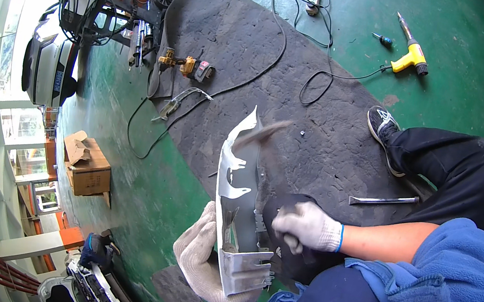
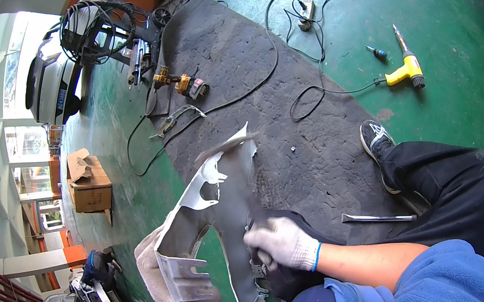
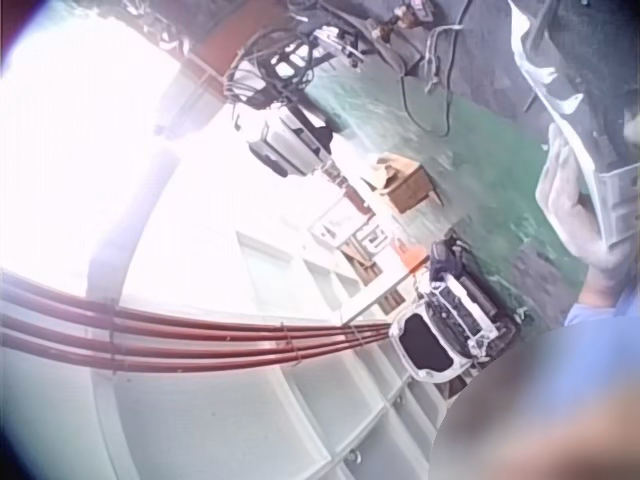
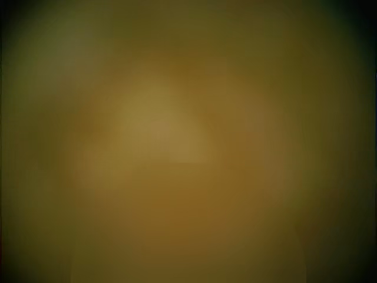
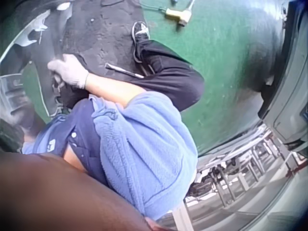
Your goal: The person is repairing a white car bumper using a hammer and a metal rod. They repeatedly strike the bumper to reshape it, focusing on different areas to smooth out dents and imperfections.
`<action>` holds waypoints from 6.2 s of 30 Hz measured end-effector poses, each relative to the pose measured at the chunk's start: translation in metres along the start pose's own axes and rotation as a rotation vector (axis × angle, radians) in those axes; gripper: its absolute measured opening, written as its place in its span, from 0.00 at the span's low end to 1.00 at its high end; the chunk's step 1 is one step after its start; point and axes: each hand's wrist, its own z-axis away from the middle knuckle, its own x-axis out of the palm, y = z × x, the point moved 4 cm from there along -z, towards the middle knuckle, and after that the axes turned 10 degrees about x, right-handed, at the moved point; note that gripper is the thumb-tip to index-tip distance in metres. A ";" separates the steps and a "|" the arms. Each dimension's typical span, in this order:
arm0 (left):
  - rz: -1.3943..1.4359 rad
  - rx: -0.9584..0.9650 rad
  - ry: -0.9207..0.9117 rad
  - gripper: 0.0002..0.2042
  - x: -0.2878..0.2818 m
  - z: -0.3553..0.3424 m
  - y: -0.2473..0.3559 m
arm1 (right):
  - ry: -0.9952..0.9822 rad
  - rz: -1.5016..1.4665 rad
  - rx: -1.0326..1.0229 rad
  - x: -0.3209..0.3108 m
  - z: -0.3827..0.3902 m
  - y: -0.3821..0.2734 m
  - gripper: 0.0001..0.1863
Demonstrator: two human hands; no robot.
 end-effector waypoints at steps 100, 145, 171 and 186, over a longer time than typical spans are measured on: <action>-0.083 0.063 -0.001 0.29 -0.014 -0.020 -0.016 | 0.952 1.129 0.425 -0.308 -0.119 0.096 0.23; -0.239 -0.771 0.400 0.20 0.166 0.059 0.074 | -1.602 1.156 -0.512 -0.079 0.034 -0.201 0.40; -0.226 -0.868 0.236 0.21 0.175 0.067 0.084 | -0.275 0.499 0.587 -0.081 -0.215 -0.136 0.39; -0.116 -0.584 -0.066 0.34 0.250 0.078 -0.021 | -0.287 0.783 0.388 -0.057 -0.285 -0.158 0.29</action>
